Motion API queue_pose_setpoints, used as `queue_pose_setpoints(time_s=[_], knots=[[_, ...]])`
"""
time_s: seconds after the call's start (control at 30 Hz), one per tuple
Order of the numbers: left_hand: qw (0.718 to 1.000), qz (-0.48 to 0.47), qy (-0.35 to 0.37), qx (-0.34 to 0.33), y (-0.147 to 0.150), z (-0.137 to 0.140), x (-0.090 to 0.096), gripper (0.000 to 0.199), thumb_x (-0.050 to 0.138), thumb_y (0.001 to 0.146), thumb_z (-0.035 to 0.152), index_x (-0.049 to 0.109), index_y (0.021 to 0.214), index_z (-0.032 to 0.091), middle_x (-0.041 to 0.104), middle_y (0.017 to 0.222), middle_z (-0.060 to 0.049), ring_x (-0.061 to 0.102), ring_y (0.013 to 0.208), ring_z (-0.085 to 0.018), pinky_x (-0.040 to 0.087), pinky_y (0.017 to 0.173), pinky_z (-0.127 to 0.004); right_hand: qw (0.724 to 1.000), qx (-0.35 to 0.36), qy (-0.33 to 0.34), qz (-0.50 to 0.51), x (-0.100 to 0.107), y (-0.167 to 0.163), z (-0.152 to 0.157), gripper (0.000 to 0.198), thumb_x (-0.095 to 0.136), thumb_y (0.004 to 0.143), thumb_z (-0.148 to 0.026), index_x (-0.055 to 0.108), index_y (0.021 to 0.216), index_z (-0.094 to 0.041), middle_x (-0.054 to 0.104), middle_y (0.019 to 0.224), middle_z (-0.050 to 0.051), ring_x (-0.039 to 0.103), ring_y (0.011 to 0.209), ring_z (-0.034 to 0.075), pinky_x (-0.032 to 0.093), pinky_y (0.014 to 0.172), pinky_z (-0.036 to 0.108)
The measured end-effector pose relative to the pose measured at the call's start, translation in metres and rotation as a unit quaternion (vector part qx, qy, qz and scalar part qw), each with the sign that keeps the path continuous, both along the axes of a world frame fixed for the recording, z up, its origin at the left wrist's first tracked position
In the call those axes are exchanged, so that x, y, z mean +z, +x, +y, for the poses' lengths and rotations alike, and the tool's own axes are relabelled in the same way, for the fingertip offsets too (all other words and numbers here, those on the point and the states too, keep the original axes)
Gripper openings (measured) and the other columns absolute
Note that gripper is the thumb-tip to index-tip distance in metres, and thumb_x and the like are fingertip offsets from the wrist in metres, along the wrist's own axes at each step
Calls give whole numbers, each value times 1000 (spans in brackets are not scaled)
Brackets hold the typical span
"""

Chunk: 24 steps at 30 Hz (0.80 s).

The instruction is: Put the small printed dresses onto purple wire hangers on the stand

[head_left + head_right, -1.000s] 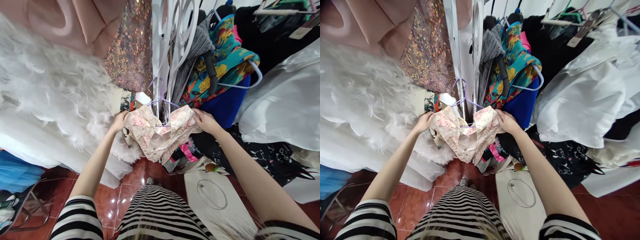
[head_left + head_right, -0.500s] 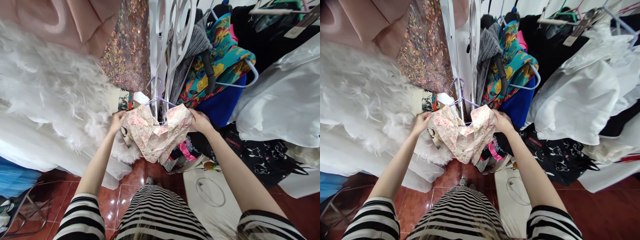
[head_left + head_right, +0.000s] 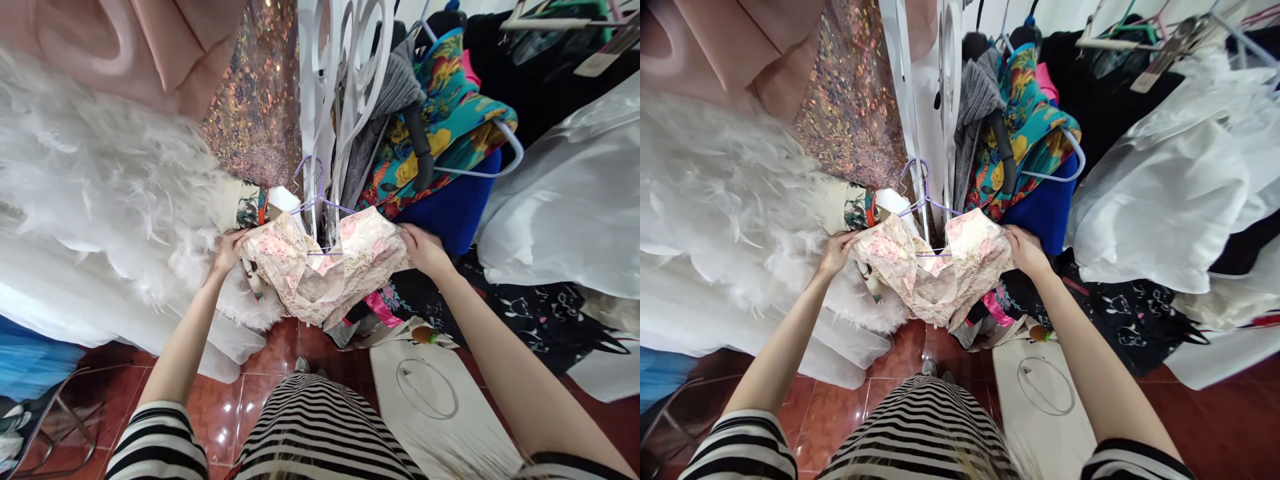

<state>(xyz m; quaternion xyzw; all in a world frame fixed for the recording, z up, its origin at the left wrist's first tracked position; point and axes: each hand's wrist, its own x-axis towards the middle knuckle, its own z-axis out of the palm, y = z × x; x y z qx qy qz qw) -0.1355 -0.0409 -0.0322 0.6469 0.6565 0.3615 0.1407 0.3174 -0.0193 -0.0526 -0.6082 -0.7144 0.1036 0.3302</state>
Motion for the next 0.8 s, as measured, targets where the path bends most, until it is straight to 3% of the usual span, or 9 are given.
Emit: queue_pose_setpoints(time_s=[0.13,0.3,0.47,0.63,0.7,0.8], knots=[[1000,-2,-10,8,-7,-7,-1,37,51,86,39,79,99,19,80,103,-8,69,110,-27,54,103,-39,999,-24,5,25,2,0,3,39,35,96,-50,66,81,-29,75,87,11,69,90,31,55,80,42],[999,4,-13,33,-6,-8,-1,37,50,85,40,78,98,18,80,99,-6,71,99,-24,58,92,-32,999,-1,-33,21,18,-15,4,44,38,95,-62,49,67,-29,58,59,4,59,63,25,50,63,36],[998,17,-18,65,4,-2,1,34,49,82,34,75,96,17,78,101,-10,72,95,-23,59,86,-30,1000,15,-25,6,30,-27,3,42,41,94,-56,46,62,-28,59,59,4,58,62,24,51,67,36],[998,8,-35,60,6,0,3,30,51,79,33,74,91,17,77,91,-8,71,90,-24,59,83,-32,999,-33,2,30,22,-25,6,45,36,97,-56,64,76,-26,72,77,9,65,78,29,52,74,39],[997,18,-39,60,6,0,5,29,51,79,33,73,89,18,77,88,-7,71,88,-23,59,82,-31,997,-62,8,41,19,-25,8,47,33,98,-54,67,83,-25,74,85,10,66,84,29,52,77,39],[997,43,-50,50,7,0,8,26,52,79,34,73,85,19,77,88,-6,70,87,-23,58,81,-29,997,-76,-3,29,20,-28,11,47,32,100,-52,66,84,-23,73,82,11,65,81,28,50,75,37]])
